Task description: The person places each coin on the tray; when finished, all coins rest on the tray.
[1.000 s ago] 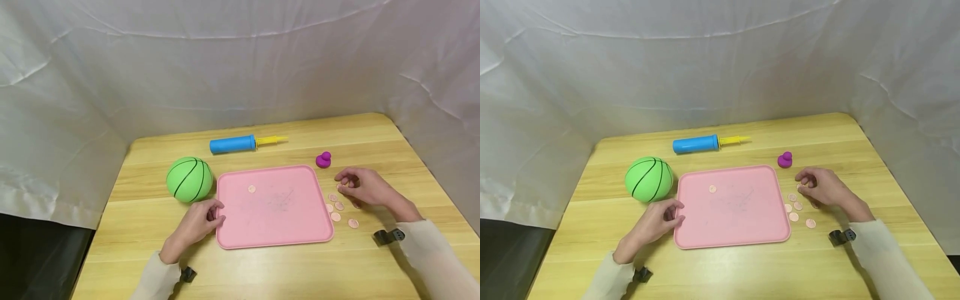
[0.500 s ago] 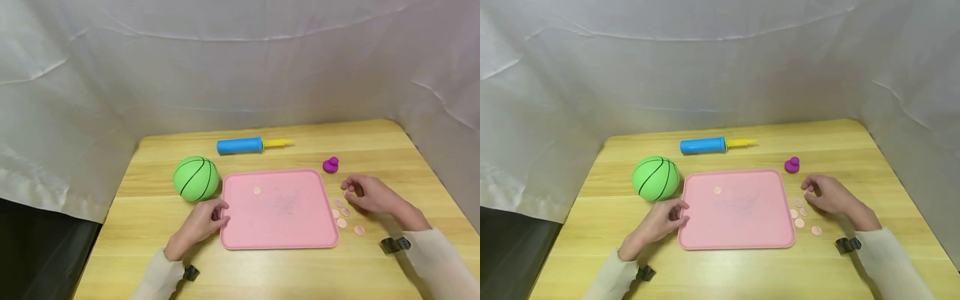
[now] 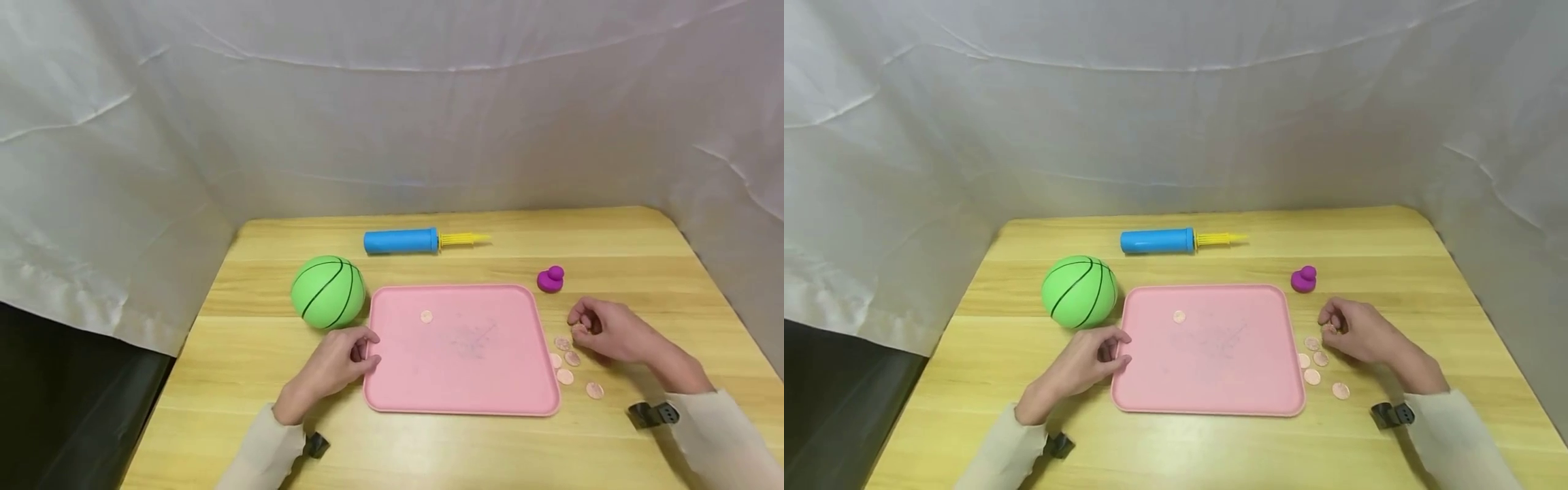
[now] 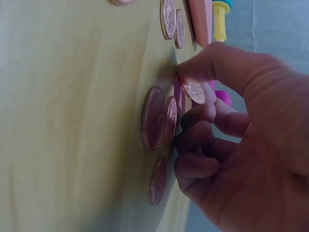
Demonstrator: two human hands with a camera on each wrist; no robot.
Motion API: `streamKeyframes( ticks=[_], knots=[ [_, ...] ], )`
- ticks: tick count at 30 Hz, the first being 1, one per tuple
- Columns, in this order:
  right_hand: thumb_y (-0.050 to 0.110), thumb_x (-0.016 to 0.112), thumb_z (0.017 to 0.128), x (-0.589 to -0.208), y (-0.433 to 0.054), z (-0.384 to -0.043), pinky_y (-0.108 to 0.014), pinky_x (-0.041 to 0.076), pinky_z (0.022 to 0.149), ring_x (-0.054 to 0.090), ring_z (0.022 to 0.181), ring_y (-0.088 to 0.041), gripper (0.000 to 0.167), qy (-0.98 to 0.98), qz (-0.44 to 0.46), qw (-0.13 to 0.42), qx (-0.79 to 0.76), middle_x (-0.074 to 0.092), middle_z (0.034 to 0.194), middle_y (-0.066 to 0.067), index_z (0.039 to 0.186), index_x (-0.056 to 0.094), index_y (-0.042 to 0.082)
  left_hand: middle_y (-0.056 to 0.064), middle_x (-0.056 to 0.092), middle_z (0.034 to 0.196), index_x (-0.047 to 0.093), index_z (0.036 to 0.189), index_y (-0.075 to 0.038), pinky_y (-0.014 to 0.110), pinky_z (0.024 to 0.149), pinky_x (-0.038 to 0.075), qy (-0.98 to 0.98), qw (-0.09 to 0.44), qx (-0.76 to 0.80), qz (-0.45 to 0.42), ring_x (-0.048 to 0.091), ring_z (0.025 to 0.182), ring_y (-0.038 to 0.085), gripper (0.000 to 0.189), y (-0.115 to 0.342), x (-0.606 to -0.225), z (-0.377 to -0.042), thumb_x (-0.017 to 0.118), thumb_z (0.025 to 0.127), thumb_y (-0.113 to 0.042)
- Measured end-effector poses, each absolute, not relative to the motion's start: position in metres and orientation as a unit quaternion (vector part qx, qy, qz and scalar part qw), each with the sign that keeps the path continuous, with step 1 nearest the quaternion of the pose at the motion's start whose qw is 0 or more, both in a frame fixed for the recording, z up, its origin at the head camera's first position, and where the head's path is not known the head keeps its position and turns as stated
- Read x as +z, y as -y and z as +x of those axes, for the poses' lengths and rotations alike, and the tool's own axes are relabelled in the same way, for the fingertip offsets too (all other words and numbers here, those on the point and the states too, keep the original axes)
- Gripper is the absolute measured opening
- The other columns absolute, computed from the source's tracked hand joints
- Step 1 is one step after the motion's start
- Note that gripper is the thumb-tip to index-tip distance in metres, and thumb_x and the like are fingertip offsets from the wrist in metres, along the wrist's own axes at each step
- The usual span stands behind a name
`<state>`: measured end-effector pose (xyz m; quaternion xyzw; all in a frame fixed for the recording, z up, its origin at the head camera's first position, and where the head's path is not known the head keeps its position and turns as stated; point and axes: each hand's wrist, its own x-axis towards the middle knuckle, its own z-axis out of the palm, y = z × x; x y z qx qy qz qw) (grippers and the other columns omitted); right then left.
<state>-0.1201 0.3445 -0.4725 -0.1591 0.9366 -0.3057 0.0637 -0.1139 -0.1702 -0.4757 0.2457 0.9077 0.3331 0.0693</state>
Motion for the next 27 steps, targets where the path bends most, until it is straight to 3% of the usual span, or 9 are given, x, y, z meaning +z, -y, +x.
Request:
streamKeyframes(
  ticks=[3, 8, 13, 20, 27],
  knots=[
    [0.002, 0.081, 0.090, -0.471, -0.345, -0.120, -0.021, 0.045, 0.063, 0.047, 0.073, 0.003, 0.015, -0.937, -0.169, 0.068, -0.299, 0.058, 0.082, 0.005, 0.097, 0.069, 0.008, -0.002, 0.064, 0.081, 0.075, 0.111, -0.005, 0.020, 0.065, 0.050, -0.907, 0.069, 0.334, 0.248, 0.054, 0.072, 0.004, 0.021, 0.170, -0.477, -0.114, 0.085, 0.093, -0.009],
    [0.003, 0.085, 0.090, -0.462, -0.341, -0.115, -0.021, 0.049, 0.063, 0.052, 0.073, 0.004, 0.015, -0.933, -0.185, 0.030, -0.307, 0.063, 0.081, 0.009, 0.095, 0.074, 0.012, -0.002, 0.064, 0.081, 0.076, 0.112, -0.005, 0.020, 0.065, 0.050, -0.905, 0.071, 0.339, 0.248, 0.055, 0.072, 0.006, 0.022, 0.171, -0.475, -0.116, 0.085, 0.093, -0.009],
    [0.005, 0.084, 0.094, -0.448, -0.318, -0.112, -0.022, 0.054, 0.064, 0.060, 0.075, 0.001, 0.014, -0.920, -0.179, 0.013, -0.348, 0.070, 0.084, 0.006, 0.099, 0.075, 0.014, -0.002, 0.064, 0.080, 0.076, 0.111, -0.005, 0.020, 0.065, 0.050, -0.902, 0.074, 0.345, 0.249, 0.055, 0.071, 0.006, 0.021, 0.174, -0.474, -0.117, 0.085, 0.092, -0.009],
    [0.009, 0.084, 0.095, -0.436, -0.281, -0.129, -0.023, 0.059, 0.072, 0.066, 0.081, -0.006, 0.012, -0.905, -0.168, 0.065, -0.386, 0.074, 0.092, -0.001, 0.103, 0.076, 0.011, -0.002, 0.065, 0.080, 0.076, 0.111, -0.005, 0.020, 0.065, 0.050, -0.901, 0.069, 0.346, 0.252, 0.057, 0.071, 0.007, 0.021, 0.172, -0.474, -0.118, 0.085, 0.092, -0.009],
    [0.016, 0.085, 0.096, -0.443, -0.243, -0.160, -0.025, 0.058, 0.066, 0.069, 0.076, -0.019, 0.010, -0.872, -0.185, 0.118, -0.437, 0.076, 0.092, -0.007, 0.102, 0.078, 0.012, -0.003, 0.063, 0.079, 0.076, 0.110, -0.005, 0.020, 0.066, 0.049, -0.906, 0.068, 0.341, 0.243, 0.055, 0.072, 0.006, 0.021, 0.176, -0.474, -0.119, 0.086, 0.091, -0.008]
  ],
)
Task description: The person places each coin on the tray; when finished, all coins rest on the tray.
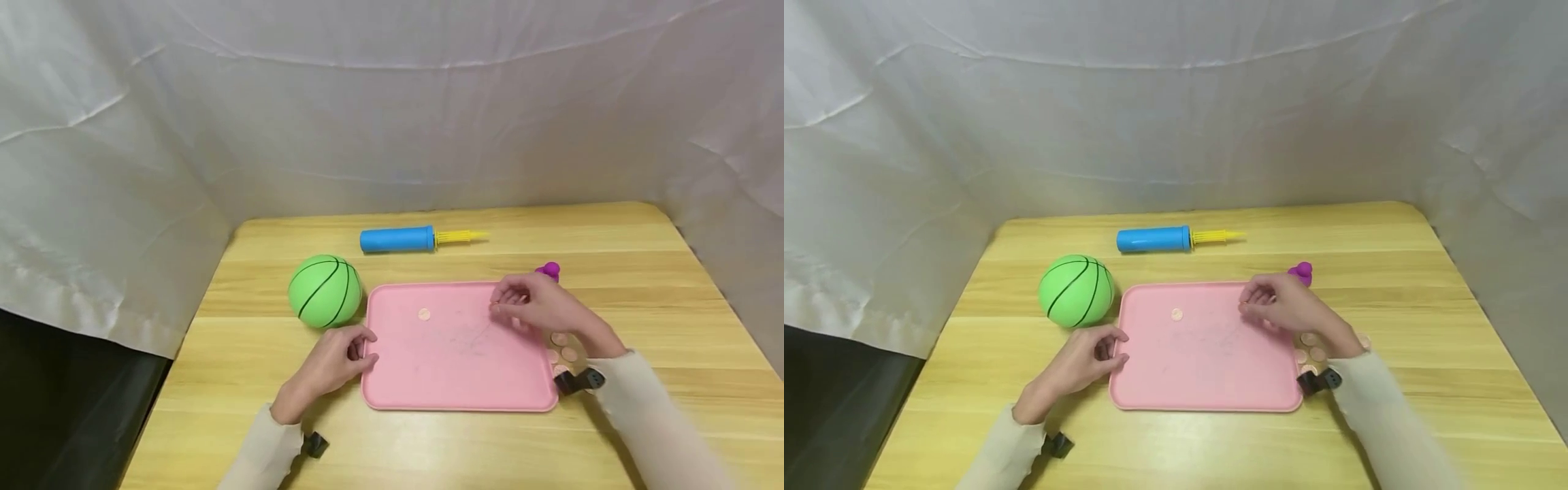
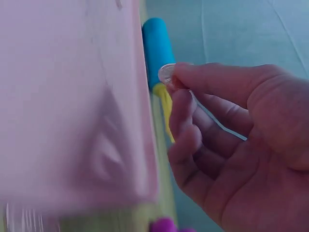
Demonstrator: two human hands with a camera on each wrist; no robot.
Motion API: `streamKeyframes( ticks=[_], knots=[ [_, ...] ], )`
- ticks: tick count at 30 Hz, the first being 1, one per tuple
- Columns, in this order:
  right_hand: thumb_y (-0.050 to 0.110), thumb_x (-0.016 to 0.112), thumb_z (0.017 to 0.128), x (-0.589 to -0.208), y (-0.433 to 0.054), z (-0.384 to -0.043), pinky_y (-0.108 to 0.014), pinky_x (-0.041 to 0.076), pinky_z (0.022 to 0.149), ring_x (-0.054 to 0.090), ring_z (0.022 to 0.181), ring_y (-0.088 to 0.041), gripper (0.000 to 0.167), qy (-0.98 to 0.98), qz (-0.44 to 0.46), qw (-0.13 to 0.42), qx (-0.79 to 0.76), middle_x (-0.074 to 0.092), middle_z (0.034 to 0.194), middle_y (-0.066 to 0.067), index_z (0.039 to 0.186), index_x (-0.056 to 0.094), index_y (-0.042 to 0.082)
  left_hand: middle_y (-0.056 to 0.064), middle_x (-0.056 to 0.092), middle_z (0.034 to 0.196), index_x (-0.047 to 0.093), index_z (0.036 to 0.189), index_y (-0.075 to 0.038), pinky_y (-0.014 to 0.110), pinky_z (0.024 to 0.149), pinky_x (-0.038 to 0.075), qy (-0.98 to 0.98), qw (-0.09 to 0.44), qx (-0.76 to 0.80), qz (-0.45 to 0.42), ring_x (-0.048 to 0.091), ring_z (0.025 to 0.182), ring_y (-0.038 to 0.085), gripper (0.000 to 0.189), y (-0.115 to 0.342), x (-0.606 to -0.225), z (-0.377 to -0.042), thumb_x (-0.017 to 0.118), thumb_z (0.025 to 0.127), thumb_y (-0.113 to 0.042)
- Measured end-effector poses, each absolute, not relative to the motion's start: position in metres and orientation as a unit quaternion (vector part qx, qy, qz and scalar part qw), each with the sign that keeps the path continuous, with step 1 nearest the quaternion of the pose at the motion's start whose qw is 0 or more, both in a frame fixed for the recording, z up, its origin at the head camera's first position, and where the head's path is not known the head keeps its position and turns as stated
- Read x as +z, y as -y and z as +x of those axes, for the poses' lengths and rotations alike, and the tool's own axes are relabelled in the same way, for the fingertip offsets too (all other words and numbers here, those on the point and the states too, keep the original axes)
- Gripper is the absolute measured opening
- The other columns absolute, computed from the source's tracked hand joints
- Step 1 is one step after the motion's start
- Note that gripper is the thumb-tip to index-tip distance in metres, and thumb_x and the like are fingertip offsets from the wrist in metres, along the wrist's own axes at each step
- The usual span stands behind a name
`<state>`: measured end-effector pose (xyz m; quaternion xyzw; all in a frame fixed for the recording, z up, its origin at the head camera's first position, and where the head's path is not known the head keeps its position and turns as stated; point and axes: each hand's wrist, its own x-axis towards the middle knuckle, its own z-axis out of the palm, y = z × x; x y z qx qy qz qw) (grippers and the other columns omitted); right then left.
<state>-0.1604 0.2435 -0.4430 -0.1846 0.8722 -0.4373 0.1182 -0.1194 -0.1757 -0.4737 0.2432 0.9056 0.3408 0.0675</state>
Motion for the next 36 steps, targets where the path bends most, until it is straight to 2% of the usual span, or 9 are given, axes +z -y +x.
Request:
streamKeyframes(
  ticks=[4, 8, 15, 22, 29, 36],
  knots=[
    [0.019, 0.085, 0.096, -0.448, -0.220, -0.173, -0.023, 0.056, 0.074, 0.068, 0.084, -0.015, 0.010, -0.871, -0.197, 0.128, -0.432, 0.078, 0.094, -0.004, 0.101, 0.079, 0.013, -0.003, 0.064, 0.079, 0.076, 0.110, -0.004, 0.020, 0.066, 0.050, -0.904, 0.070, 0.344, 0.243, 0.055, 0.071, 0.005, 0.021, 0.176, -0.475, -0.120, 0.086, 0.091, -0.008],
    [0.018, 0.085, 0.095, -0.453, -0.202, -0.180, -0.024, 0.054, 0.073, 0.065, 0.082, -0.015, 0.008, -0.873, -0.205, 0.135, -0.420, 0.077, 0.093, -0.002, 0.100, 0.079, 0.014, -0.002, 0.065, 0.079, 0.076, 0.111, -0.004, 0.019, 0.066, 0.051, -0.902, 0.072, 0.347, 0.247, 0.056, 0.072, 0.005, 0.021, 0.173, -0.476, -0.121, 0.085, 0.092, -0.008],
    [0.017, 0.086, 0.094, -0.463, -0.180, -0.184, -0.025, 0.053, 0.080, 0.064, 0.087, -0.015, 0.009, -0.871, -0.221, 0.117, -0.422, 0.075, 0.093, 0.000, 0.101, 0.081, 0.015, -0.002, 0.065, 0.079, 0.076, 0.111, -0.004, 0.019, 0.066, 0.050, -0.901, 0.067, 0.349, 0.249, 0.056, 0.071, 0.005, 0.021, 0.173, -0.478, -0.120, 0.085, 0.092, -0.007],
    [0.024, 0.087, 0.095, -0.464, -0.167, -0.189, -0.025, 0.052, 0.078, 0.063, 0.084, -0.015, 0.013, -0.877, -0.192, 0.141, -0.417, 0.075, 0.091, 0.000, 0.101, 0.081, 0.014, -0.003, 0.065, 0.078, 0.076, 0.111, -0.004, 0.019, 0.065, 0.050, -0.900, 0.064, 0.350, 0.251, 0.057, 0.071, 0.006, 0.022, 0.174, -0.477, -0.121, 0.086, 0.091, -0.008],
    [0.009, 0.079, 0.095, -0.464, -0.158, -0.190, -0.029, 0.054, 0.080, 0.064, 0.083, -0.013, 0.006, -0.884, -0.184, 0.143, -0.405, 0.077, 0.089, -0.004, 0.099, 0.082, 0.007, -0.004, 0.063, 0.078, 0.076, 0.111, -0.004, 0.019, 0.065, 0.050, -0.899, 0.065, 0.351, 0.252, 0.056, 0.071, 0.007, 0.022, 0.174, -0.478, -0.121, 0.086, 0.091, -0.008],
    [0.005, 0.077, 0.094, -0.464, -0.153, -0.190, -0.028, 0.052, 0.079, 0.063, 0.081, -0.012, 0.005, -0.895, -0.181, 0.127, -0.386, 0.075, 0.087, -0.003, 0.098, 0.080, 0.006, -0.005, 0.063, 0.078, 0.077, 0.111, -0.003, 0.019, 0.066, 0.051, -0.899, 0.062, 0.351, 0.254, 0.057, 0.071, 0.007, 0.022, 0.175, -0.478, -0.122, 0.086, 0.091, -0.008]
  ],
)
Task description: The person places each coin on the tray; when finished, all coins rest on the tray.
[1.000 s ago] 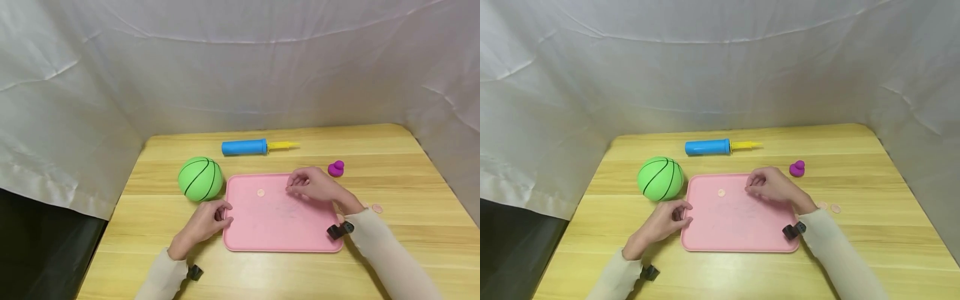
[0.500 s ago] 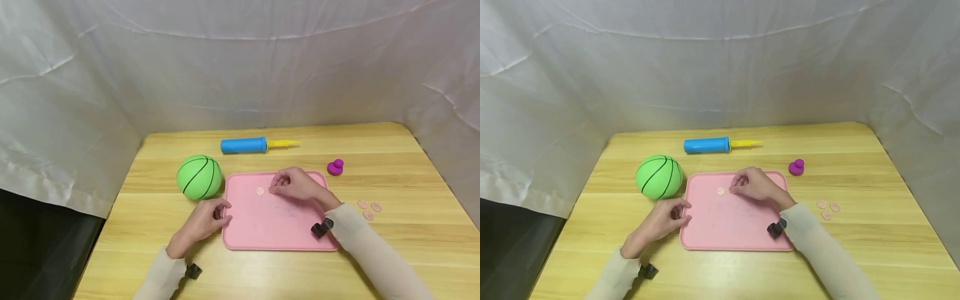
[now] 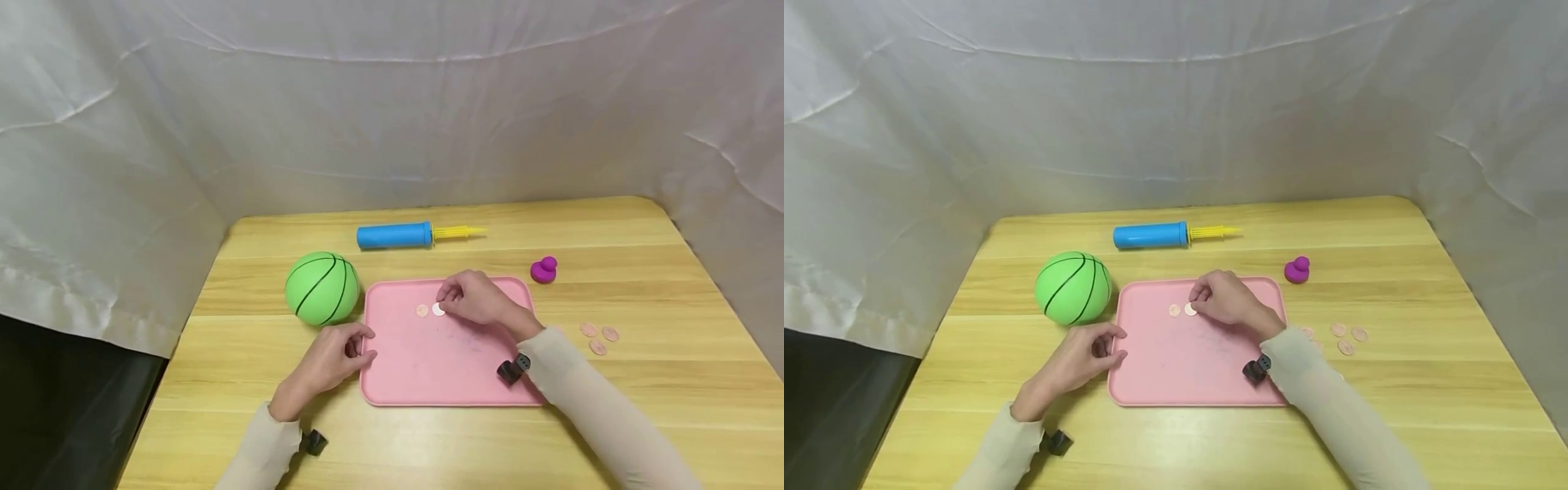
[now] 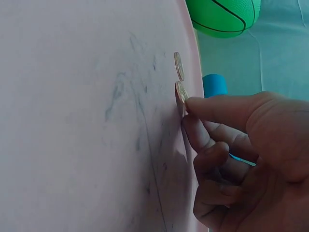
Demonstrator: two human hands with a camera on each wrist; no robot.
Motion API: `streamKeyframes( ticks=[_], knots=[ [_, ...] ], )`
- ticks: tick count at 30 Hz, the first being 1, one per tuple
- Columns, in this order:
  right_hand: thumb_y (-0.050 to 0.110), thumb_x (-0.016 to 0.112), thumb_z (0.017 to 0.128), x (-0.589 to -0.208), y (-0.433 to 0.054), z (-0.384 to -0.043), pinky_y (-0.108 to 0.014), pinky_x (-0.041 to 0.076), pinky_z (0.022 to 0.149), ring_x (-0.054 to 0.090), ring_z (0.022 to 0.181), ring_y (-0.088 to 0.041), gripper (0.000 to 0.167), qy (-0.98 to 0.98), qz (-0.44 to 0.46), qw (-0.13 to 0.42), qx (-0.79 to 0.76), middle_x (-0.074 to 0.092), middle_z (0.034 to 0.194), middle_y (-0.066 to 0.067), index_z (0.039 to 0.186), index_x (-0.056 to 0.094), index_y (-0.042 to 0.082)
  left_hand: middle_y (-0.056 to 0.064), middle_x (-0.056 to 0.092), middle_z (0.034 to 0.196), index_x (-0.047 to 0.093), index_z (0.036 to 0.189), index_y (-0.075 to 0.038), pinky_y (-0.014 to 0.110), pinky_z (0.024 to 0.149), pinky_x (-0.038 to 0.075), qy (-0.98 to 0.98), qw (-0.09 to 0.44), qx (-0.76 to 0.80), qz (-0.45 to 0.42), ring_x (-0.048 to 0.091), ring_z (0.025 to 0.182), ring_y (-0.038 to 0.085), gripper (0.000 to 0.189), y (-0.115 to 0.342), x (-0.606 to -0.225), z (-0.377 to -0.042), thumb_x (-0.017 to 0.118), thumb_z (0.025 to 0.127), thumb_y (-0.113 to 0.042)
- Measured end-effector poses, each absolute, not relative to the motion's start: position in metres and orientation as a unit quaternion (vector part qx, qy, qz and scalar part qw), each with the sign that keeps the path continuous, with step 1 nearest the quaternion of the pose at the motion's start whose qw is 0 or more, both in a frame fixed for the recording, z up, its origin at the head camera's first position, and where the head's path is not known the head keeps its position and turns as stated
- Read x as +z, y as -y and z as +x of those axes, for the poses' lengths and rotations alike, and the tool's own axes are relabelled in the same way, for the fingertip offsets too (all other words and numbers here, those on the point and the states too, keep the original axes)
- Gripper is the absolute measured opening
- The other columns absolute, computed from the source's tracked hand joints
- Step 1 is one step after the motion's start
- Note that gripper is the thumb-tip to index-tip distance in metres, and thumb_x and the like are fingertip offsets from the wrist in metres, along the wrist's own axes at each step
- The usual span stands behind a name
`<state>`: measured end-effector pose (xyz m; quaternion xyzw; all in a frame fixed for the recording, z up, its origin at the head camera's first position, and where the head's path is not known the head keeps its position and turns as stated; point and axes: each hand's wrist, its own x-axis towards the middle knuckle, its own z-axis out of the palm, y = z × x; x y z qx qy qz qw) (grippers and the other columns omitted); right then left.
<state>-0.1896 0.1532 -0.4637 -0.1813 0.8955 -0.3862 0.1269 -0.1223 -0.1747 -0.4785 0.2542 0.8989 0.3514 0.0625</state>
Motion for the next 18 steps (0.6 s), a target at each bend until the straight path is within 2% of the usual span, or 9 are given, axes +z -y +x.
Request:
streamKeyframes(
  ticks=[7, 18],
  knots=[
    [0.001, 0.076, 0.092, -0.4646, -0.1505, -0.1896, -0.032, 0.052, 0.081, 0.063, 0.080, -0.014, 0.011, -0.907, -0.184, 0.112, -0.363, 0.072, 0.087, -0.003, 0.101, 0.076, 0.008, -0.004, 0.064, 0.078, 0.077, 0.112, -0.003, 0.020, 0.065, 0.051, -0.897, 0.055, 0.352, 0.262, 0.058, 0.071, 0.008, 0.023, 0.1762, -0.4765, -0.1226, 0.086, 0.091, -0.009],
    [0.009, 0.079, 0.096, -0.4562, -0.1576, -0.1847, -0.028, 0.054, 0.078, 0.063, 0.083, -0.016, 0.010, -0.900, -0.183, 0.097, -0.384, 0.073, 0.092, -0.003, 0.106, 0.076, 0.010, -0.003, 0.064, 0.079, 0.076, 0.113, -0.003, 0.020, 0.067, 0.052, -0.897, 0.063, 0.353, 0.259, 0.057, 0.072, 0.007, 0.023, 0.1750, -0.4747, -0.1209, 0.085, 0.093, -0.009]
  ],
)
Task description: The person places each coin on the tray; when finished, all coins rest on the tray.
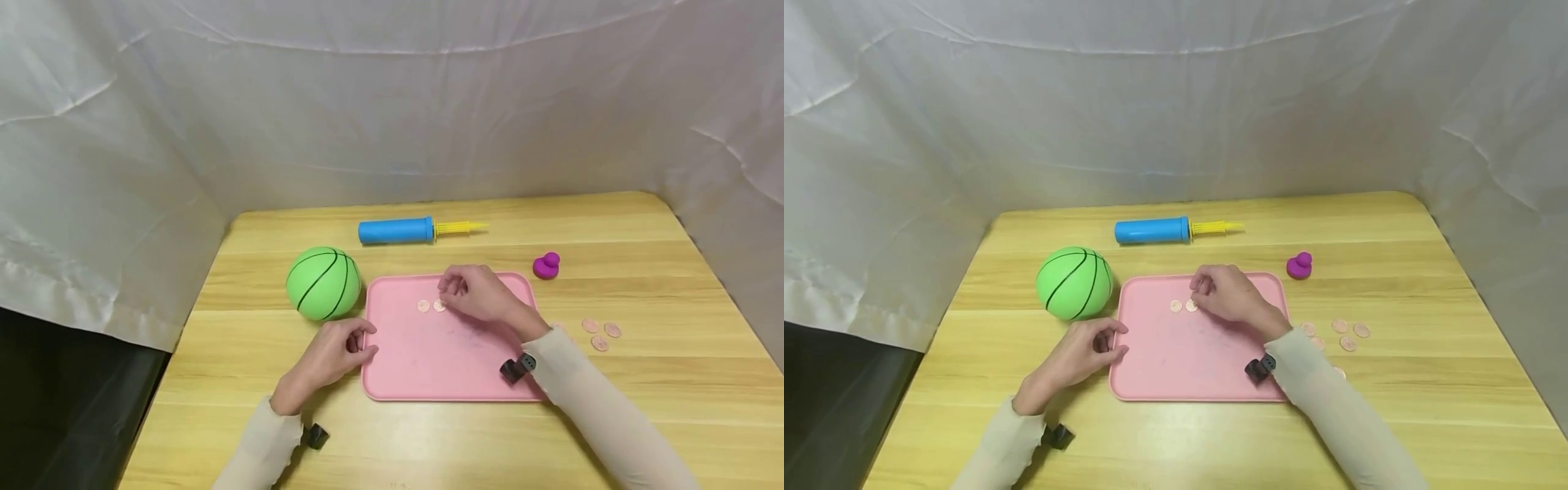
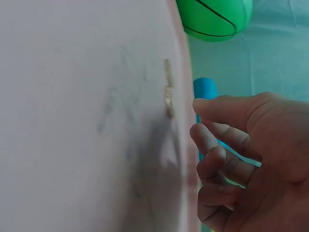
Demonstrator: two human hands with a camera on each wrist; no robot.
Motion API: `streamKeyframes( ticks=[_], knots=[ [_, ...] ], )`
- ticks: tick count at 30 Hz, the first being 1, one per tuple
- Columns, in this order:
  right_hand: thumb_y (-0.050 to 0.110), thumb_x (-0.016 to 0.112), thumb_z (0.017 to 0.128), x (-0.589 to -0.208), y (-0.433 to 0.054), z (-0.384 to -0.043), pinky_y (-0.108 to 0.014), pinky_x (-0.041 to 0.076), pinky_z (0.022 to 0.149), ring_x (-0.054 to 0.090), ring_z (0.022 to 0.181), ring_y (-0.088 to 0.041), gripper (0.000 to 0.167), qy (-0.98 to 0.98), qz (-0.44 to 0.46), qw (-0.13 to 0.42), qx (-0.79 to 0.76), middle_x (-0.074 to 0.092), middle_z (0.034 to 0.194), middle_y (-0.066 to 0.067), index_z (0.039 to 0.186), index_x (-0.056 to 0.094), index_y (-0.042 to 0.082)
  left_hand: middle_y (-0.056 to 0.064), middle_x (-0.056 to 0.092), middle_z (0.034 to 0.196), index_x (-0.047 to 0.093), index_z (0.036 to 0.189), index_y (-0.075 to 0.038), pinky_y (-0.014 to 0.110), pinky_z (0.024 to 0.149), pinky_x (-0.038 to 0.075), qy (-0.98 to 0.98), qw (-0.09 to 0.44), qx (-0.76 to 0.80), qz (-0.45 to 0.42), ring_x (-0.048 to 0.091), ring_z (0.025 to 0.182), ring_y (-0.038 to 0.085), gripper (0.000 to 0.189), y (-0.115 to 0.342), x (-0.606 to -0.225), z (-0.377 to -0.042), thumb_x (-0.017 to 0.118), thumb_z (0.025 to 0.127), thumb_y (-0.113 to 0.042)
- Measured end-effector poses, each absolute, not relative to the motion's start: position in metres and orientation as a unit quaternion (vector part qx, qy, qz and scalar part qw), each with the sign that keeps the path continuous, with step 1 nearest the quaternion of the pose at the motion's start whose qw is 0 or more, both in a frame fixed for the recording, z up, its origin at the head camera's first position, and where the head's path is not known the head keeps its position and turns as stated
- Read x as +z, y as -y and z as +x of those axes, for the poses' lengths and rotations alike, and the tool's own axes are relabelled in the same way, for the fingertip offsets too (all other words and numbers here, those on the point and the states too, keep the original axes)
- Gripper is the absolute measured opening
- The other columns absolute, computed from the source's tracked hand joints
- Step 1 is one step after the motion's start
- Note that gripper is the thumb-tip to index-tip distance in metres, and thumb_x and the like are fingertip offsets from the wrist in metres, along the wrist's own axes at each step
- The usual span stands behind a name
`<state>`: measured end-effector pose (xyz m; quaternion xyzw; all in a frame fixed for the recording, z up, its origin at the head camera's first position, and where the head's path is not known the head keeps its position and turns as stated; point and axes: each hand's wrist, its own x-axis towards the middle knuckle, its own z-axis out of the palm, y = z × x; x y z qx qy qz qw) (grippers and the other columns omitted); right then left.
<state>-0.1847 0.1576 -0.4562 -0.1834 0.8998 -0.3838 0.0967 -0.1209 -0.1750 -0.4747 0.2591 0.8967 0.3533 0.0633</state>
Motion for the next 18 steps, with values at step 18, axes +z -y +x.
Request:
streamKeyframes(
  ticks=[18],
  knots=[
    [0.013, 0.079, 0.099, -0.415, -0.237, -0.150, -0.024, 0.048, 0.067, 0.061, 0.080, -0.019, 0.019, -0.934, -0.115, 0.018, -0.338, 0.073, 0.095, -0.006, 0.116, 0.076, 0.004, -0.003, 0.064, 0.079, 0.076, 0.113, -0.003, 0.020, 0.067, 0.052, -0.899, 0.064, 0.352, 0.253, 0.058, 0.072, 0.008, 0.024, 0.175, -0.475, -0.121, 0.085, 0.092, -0.010]
  ],
)
